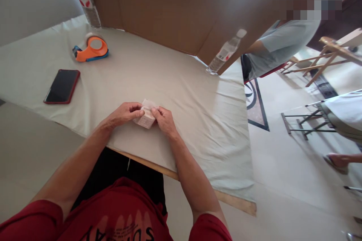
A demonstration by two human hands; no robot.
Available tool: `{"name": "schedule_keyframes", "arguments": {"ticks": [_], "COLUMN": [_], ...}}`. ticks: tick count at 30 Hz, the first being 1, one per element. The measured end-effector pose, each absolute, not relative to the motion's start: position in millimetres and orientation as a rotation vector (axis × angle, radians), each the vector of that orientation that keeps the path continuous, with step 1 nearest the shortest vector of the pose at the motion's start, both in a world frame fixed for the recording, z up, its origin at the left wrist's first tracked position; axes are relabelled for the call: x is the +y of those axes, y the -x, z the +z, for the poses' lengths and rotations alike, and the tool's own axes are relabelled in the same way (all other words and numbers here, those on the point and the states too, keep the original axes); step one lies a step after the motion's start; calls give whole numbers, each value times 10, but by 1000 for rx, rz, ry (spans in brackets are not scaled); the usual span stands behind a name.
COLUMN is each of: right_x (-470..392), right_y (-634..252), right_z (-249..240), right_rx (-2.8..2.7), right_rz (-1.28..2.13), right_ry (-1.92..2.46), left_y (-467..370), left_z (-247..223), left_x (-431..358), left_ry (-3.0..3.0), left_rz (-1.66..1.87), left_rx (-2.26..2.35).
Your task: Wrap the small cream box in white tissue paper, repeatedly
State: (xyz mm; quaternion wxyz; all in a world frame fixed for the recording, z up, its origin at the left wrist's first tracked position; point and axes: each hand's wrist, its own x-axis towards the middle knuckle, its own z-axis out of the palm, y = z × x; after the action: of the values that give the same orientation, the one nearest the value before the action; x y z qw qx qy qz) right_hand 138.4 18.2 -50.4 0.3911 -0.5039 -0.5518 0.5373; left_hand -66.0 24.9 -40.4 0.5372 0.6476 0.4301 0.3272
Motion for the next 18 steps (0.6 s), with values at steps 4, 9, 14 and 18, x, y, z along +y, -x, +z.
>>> {"name": "schedule_keyframes", "arguments": {"ticks": [4,9,14,18], "right_x": [165,156,179,206], "right_y": [-1404,-1388,-1379,-1421], "right_z": [-478,-501,-535,-593], "right_rx": [-1389,-1423,-1444,-1412], "right_rz": [1532,1442,1426,1385], "right_ry": [1168,1232,1236,1236], "left_y": [650,638,651,648], "left_z": [-398,-516,-564,-508], "left_x": [239,253,272,265], "left_ry": [-1548,-1565,-1399,-1258], "left_rz": [813,928,913,887], "left_rx": [1050,1106,952,943]}}
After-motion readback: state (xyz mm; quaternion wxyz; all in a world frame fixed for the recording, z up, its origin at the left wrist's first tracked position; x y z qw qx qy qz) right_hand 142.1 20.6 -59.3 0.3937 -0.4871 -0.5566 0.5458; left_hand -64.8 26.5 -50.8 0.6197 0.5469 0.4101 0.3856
